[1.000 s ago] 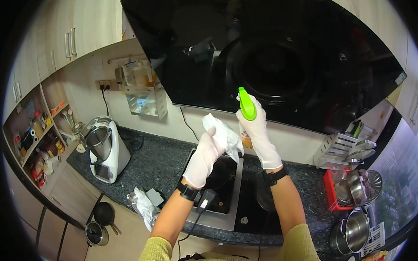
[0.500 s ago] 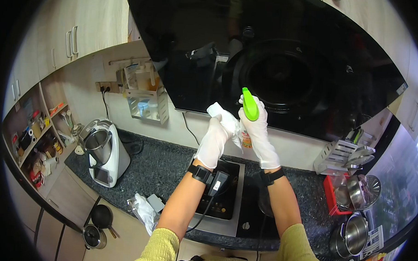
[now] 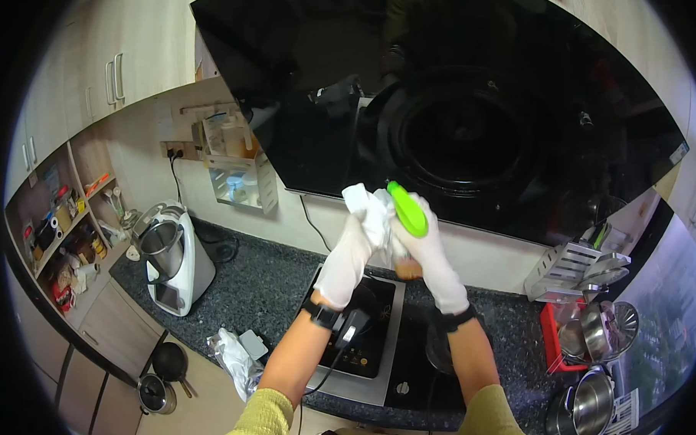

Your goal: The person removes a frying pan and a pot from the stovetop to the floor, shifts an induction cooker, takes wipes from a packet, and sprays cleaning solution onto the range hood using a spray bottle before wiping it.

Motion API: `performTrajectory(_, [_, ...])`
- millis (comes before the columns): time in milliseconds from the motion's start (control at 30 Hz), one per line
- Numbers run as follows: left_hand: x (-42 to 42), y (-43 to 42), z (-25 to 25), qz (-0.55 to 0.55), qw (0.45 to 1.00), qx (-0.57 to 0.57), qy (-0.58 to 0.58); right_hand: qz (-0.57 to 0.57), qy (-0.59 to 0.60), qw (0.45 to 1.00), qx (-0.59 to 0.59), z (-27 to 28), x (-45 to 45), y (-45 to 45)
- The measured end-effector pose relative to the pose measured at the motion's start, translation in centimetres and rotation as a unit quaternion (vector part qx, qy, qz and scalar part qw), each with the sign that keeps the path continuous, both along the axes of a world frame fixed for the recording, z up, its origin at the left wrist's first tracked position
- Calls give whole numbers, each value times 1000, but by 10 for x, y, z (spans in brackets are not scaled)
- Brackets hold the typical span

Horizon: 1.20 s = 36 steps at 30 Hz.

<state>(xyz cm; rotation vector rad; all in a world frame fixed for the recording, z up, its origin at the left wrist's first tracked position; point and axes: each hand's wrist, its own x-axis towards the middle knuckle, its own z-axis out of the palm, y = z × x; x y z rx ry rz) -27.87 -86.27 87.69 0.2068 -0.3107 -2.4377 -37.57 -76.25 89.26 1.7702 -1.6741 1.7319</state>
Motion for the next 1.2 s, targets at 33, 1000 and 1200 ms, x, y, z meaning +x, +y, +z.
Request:
performTrajectory(33, [7, 6, -4, 8, 1000, -8, -14, 26, -10, 999, 31, -5, 3, 13])
performTrajectory(1000, [-34, -37, -20, 0, 1000, 7, 17, -81, -11, 996, -38, -22, -13, -26])
performTrajectory(1200, [-48, -53, -15, -13, 996, 83, 31, -120, 27, 991, -43, -15, -13, -26])
